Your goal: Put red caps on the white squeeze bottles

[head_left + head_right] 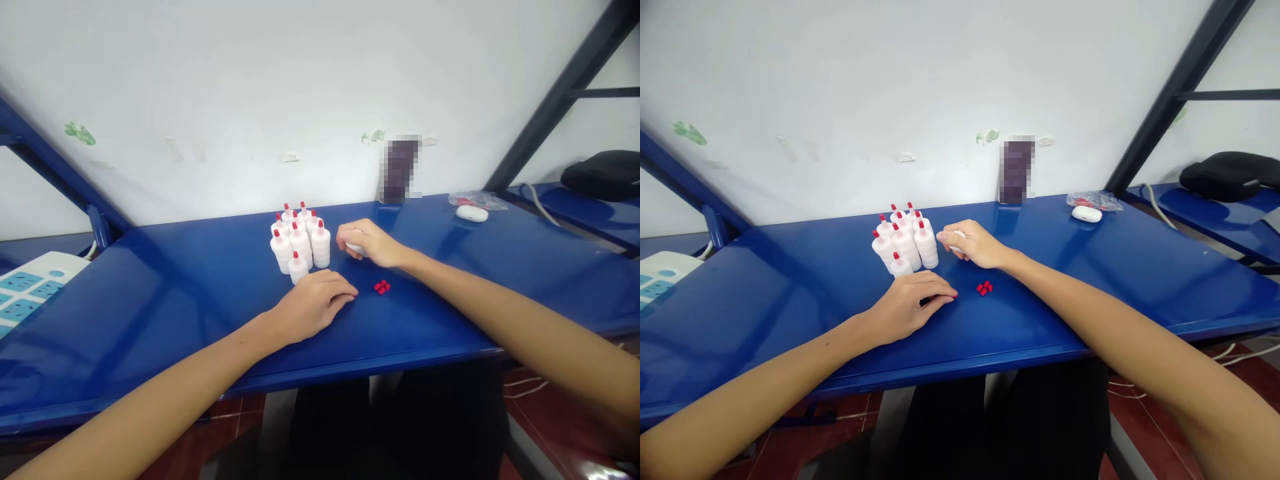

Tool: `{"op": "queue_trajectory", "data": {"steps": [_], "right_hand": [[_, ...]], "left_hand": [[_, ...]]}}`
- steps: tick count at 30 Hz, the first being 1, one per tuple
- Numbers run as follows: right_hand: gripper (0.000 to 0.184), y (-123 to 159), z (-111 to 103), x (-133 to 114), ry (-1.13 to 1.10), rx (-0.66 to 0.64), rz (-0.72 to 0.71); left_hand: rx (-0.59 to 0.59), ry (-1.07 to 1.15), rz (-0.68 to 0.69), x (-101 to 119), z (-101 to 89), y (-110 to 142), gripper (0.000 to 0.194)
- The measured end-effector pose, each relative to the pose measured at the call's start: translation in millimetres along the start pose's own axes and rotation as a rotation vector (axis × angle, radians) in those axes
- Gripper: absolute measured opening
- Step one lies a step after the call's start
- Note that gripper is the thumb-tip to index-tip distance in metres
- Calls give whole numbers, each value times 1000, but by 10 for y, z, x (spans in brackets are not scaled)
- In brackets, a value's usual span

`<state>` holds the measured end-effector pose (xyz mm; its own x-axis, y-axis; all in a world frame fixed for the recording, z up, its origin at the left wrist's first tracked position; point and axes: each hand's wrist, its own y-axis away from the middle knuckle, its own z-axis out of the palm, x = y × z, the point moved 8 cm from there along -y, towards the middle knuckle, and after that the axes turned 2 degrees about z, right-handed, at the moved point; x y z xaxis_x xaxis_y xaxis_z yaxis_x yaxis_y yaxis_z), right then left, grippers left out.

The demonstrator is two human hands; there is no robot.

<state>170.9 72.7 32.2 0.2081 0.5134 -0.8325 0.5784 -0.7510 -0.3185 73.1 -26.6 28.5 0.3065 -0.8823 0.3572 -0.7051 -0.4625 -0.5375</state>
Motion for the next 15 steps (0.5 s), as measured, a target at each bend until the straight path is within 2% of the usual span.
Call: {"op": "queue_trajectory", "data": {"steps": [4,8,11,15], "right_hand": [[48,16,21,-78,154,-53,-30],[49,18,51,-100,164,-96,-37],[50,31,108,-117,121,-125,-33],[52,59,207,-175,64,-174,-75]], "left_hand": [[287,16,16,110,-263,4,13],[533,85,-119,31,-479,52,10],[617,191,-216,-81,-519,87,11],[668,277,-285,-159,-514,111,13]]}}
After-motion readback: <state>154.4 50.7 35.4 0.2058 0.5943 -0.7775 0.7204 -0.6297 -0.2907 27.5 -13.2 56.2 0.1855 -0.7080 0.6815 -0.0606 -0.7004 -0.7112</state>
